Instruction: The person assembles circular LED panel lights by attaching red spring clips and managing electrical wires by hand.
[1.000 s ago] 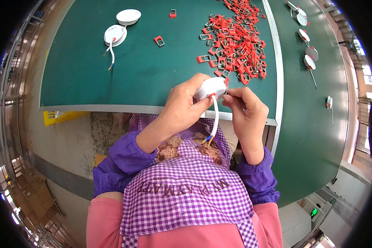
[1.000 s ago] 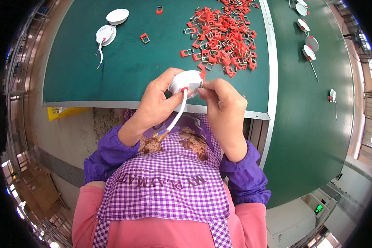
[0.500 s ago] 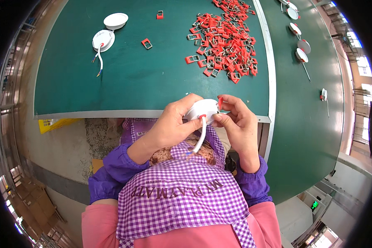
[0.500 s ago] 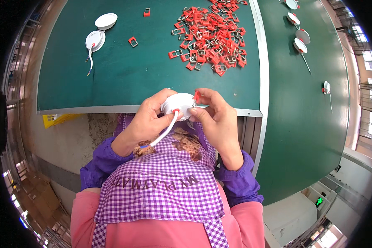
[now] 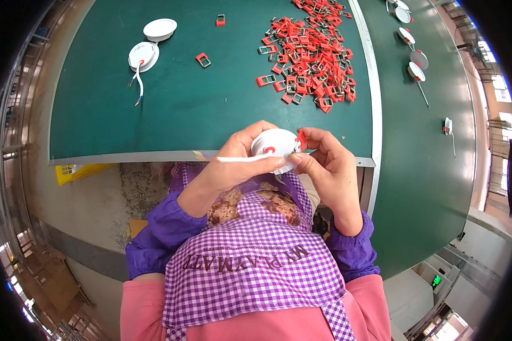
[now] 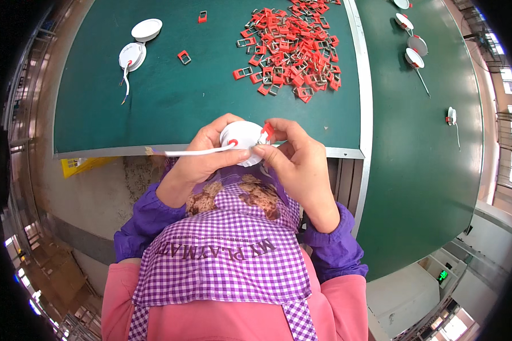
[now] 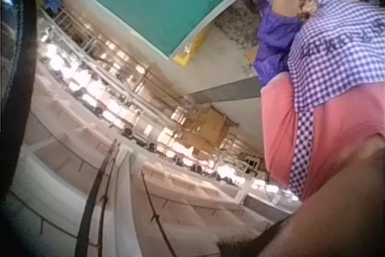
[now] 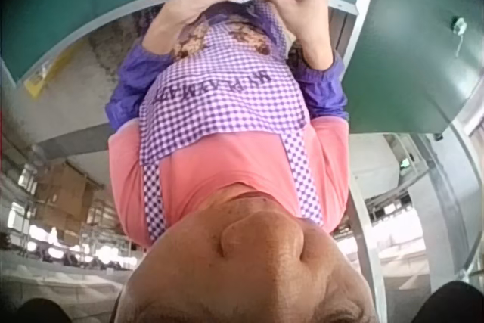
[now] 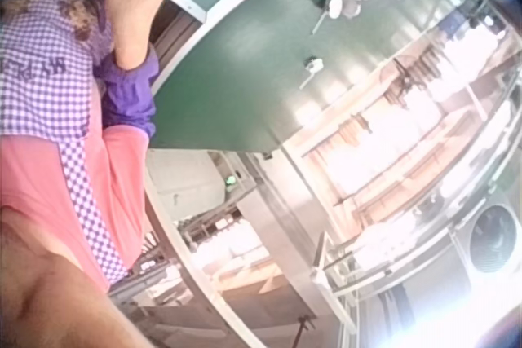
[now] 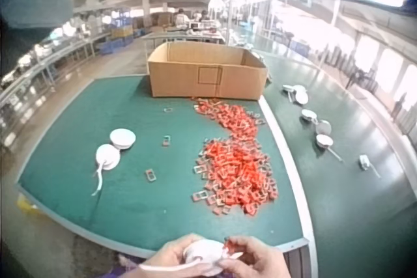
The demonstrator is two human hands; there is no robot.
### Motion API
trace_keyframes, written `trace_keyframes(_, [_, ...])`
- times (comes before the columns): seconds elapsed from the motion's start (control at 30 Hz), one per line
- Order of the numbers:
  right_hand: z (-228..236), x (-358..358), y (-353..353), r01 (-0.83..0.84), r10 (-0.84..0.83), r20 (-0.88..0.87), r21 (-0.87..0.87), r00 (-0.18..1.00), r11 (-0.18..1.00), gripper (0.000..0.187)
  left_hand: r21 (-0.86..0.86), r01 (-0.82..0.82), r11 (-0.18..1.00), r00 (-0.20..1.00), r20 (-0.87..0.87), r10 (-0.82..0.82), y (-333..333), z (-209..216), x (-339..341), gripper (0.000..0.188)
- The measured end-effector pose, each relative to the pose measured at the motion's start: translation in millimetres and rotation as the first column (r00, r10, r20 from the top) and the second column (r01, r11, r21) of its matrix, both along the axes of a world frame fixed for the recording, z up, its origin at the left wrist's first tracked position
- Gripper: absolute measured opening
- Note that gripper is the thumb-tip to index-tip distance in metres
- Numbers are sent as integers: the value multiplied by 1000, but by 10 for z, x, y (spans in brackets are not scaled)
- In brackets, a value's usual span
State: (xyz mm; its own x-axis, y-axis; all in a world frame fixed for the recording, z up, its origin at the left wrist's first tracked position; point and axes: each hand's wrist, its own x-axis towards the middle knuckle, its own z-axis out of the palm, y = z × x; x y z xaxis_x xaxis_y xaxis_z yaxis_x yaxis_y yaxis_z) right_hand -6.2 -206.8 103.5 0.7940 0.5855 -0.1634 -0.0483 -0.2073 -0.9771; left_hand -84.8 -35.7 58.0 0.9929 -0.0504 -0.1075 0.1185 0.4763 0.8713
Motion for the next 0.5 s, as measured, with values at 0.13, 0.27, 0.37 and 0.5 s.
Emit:
trace_keyframes(0.13, [70, -60, 65, 24, -26, 121, 13, 992, 1000, 27, -173, -40, 984, 998, -49, 32, 12, -74, 17, 40])
trace_keyframes(0.27, [155, -11, 77, -65, 78, -112, 113, 991, 992, 18, -344, -28, 939, 999, 25, 39, 49, -192, 7, 43])
trace_keyframes(0.37, [190, 65, 83, -223, 232, -139, 79, 963, 972, 19, -384, -2, 923, 998, 51, 24, 75, -191, 27, 43])
trace_keyframes(0.5, [77, 145, 116, -305, 303, -107, -1, 947, 952, 31, -362, 30, 932, 998, 61, -8, 108, -207, 34, 44])
